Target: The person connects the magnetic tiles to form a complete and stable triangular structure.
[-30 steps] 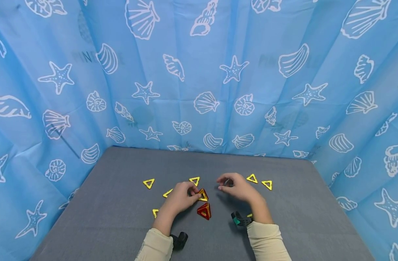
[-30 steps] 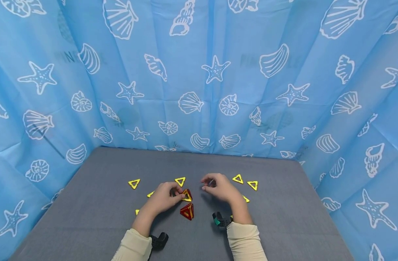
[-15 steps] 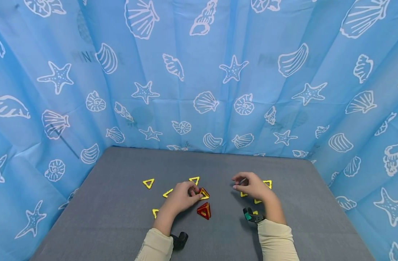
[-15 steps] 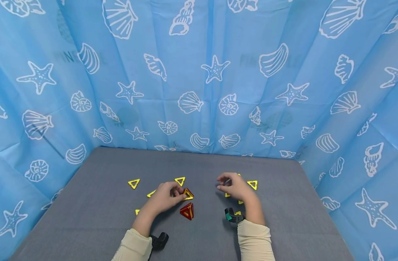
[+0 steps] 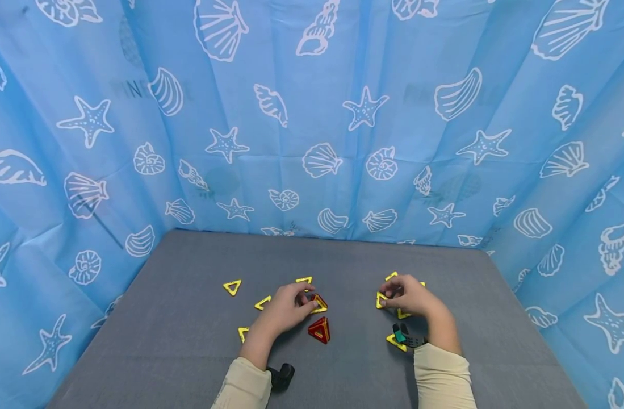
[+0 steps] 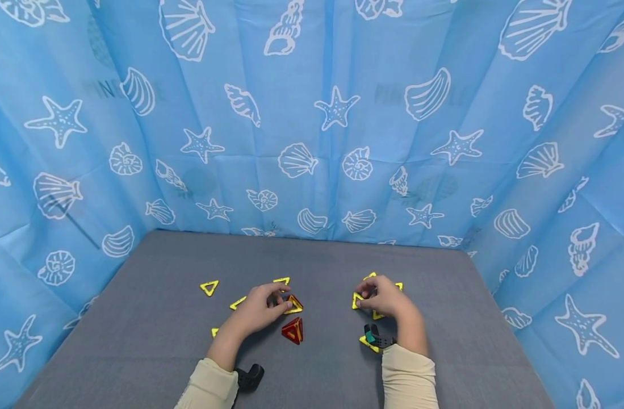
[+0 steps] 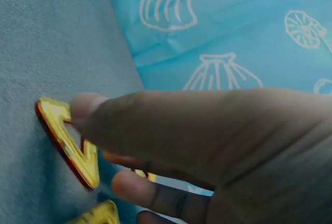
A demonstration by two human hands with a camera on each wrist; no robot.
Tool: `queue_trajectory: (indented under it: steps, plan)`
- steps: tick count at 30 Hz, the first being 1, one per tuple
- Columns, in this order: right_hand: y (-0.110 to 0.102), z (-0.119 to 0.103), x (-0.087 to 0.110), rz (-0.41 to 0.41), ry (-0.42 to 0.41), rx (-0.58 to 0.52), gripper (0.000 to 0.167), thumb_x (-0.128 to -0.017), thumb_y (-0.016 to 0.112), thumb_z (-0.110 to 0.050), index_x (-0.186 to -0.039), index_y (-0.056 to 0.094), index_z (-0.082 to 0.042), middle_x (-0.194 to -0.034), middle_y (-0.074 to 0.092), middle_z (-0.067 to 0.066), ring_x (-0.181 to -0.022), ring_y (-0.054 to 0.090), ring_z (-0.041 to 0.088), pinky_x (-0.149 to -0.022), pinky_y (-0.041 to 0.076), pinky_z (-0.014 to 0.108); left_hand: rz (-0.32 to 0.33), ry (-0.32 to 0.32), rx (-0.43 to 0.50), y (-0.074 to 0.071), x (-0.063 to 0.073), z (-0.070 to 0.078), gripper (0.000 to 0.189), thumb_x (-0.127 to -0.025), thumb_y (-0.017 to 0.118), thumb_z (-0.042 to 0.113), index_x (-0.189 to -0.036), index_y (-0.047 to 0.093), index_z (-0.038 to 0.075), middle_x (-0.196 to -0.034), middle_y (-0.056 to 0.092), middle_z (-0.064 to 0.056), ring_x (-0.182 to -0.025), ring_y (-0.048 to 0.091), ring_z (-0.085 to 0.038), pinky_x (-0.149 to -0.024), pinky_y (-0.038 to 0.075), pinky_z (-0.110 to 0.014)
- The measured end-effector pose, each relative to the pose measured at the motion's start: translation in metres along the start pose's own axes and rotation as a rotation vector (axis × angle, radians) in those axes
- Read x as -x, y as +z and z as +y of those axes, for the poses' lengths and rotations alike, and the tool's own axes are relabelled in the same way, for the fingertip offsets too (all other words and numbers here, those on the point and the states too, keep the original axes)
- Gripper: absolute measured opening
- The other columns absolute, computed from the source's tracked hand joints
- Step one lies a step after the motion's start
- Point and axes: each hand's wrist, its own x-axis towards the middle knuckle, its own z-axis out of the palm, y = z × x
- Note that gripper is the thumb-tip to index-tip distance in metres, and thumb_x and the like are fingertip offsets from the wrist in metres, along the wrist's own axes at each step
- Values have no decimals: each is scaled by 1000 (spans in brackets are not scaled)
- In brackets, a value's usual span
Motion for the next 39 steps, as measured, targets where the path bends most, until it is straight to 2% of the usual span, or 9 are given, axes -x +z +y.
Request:
queue_trajectory:
  steps: [3, 11, 18, 21, 24, 28, 39]
  plan:
    - [-2, 3, 2, -23, -11, 6, 28, -90, 81, -2, -115, 72, 7, -100, 71, 14, -88, 65, 22, -72, 55, 34, -12, 8, 9, 0, 0, 0, 26, -102, 73, 22, -126, 73, 13, -89, 64, 4, -69, 55, -11, -65, 47, -29]
    - [-2, 5, 3, -27, 85, -5, 31, -87, 84, 0, -115, 72, 5, -100, 68, 11, -89, 61, 21, -75, 54, 35, -17, 7, 4, 1, 0, 0, 20, -101, 75, 23, -119, 74, 16, -90, 65, 4, -69, 56, -11, -64, 47, -29]
    - [0, 4, 1, -6, 87, -12, 30, -84, 85, 2, -110, 72, 7, -95, 66, 13, -84, 60, 21, -72, 53, 35, 20, -9, -37, 0, 1, 2, 21, -98, 79, 28, -114, 74, 16, -105, 67, -1, -86, 58, -14, -74, 48, -30]
    - [2, 3, -1, 9, 112, -13, 27, -83, 86, 2, -107, 72, 5, -93, 66, 11, -84, 60, 20, -71, 52, 34, 28, -23, -32, -1, 1, 2, 22, -97, 80, 29, -112, 74, 14, -107, 68, -3, -82, 58, -14, -72, 49, -30]
    - [5, 2, -3, 24, 106, 5, 26, -82, 86, 2, -104, 72, 4, -92, 65, 10, -82, 59, 20, -69, 51, 33, 36, -33, -31, -1, 2, 3, 22, -96, 80, 30, -110, 73, 14, -107, 69, -4, -75, 55, -13, -69, 48, -29]
    - [9, 0, -4, 44, 90, 17, 25, -82, 87, 2, -102, 72, 3, -90, 65, 9, -80, 58, 19, -67, 50, 33, 51, -36, -46, 0, 1, 3, 22, -96, 81, 31, -108, 73, 14, -106, 69, -3, -74, 54, -12, -68, 47, -29]
    - [24, -11, -17, 60, 73, 75, 24, -81, 89, -4, -98, 73, -2, -88, 65, 6, -80, 58, 18, -72, 49, 34, 74, -63, -21, 3, 2, 0, 24, -92, 85, 33, -102, 70, 16, -97, 68, -1, -67, 52, -13, -62, 46, -29]
